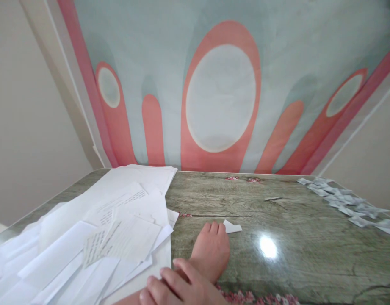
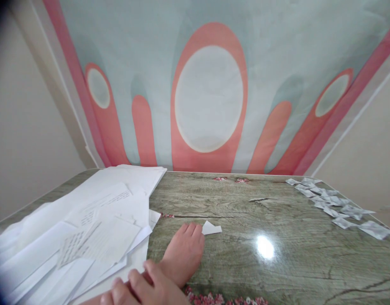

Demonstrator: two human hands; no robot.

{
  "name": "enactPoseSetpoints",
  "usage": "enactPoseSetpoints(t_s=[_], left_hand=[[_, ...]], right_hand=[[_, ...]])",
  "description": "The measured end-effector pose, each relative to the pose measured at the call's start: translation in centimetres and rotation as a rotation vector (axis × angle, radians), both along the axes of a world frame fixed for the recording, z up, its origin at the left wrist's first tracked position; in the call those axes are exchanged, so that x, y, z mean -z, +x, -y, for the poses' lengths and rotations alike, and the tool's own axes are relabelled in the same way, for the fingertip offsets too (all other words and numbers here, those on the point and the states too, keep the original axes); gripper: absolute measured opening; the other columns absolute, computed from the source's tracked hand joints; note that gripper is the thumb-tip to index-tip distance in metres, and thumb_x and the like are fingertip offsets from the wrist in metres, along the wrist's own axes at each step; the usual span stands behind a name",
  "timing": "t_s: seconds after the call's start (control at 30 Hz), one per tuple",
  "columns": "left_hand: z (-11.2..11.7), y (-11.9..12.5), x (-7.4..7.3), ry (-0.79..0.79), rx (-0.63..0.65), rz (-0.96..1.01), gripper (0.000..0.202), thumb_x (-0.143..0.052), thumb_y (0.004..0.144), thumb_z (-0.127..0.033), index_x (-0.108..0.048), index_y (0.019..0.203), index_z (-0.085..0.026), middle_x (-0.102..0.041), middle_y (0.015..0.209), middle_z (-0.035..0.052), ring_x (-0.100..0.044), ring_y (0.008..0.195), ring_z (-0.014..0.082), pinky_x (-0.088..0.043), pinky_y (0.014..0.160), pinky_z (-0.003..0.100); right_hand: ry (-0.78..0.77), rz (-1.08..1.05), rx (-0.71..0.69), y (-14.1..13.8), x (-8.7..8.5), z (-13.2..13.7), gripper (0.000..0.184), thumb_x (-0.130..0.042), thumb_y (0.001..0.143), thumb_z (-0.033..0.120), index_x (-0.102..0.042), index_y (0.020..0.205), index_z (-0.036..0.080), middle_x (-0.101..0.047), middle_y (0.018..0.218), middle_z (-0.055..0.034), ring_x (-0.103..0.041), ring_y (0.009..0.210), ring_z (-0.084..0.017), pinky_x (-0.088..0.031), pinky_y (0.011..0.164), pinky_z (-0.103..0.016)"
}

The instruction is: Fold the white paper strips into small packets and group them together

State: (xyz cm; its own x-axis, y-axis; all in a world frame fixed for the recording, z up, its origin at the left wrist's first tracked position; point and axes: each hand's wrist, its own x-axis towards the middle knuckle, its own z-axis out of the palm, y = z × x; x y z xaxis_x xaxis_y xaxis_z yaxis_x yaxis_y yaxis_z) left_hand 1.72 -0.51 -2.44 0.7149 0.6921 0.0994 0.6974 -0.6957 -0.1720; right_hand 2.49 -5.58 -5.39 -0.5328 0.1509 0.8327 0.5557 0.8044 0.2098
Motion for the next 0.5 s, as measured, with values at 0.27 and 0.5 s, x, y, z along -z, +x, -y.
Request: enactPoseSetpoints(t_s=[0.27, 0.5], left_hand=[[0.0, 0.6, -0.6, -0.054, -0.029, -0.04, 0.019, -0.045, 0.08, -0.007, -0.064, 0.081, -0.011, -0.058, 0.082, 0.0092, -0.053, 0.076, 0.0231, -0.041, 0.063, 0.034], [0.3, 0.6, -0.7, -0.071, -0.023, -0.069, 0.023, -0.043, 0.078, -0.003, -0.064, 0.084, -0.009, -0.06, 0.083, 0.0109, -0.055, 0.078, 0.0248, -0.044, 0.064, 0.035]], right_hand=[[-0.134, 0.108, 0.004, 1.5, -0.9, -0.2, 0.024, -0.042, 0.091, 0.019, -0.053, 0.112, 0.016, -0.064, 0.109, -0.0015, -0.055, 0.088, -0.017, -0.047, 0.07, -0.035], [-0.097, 0.064, -0.072, 0.7, -1.2, -1.1, 0.02, -0.041, 0.089, 0.018, -0.057, 0.1, 0.014, -0.068, 0.086, -0.0002, -0.054, 0.063, -0.014, -0.043, 0.06, -0.033]])
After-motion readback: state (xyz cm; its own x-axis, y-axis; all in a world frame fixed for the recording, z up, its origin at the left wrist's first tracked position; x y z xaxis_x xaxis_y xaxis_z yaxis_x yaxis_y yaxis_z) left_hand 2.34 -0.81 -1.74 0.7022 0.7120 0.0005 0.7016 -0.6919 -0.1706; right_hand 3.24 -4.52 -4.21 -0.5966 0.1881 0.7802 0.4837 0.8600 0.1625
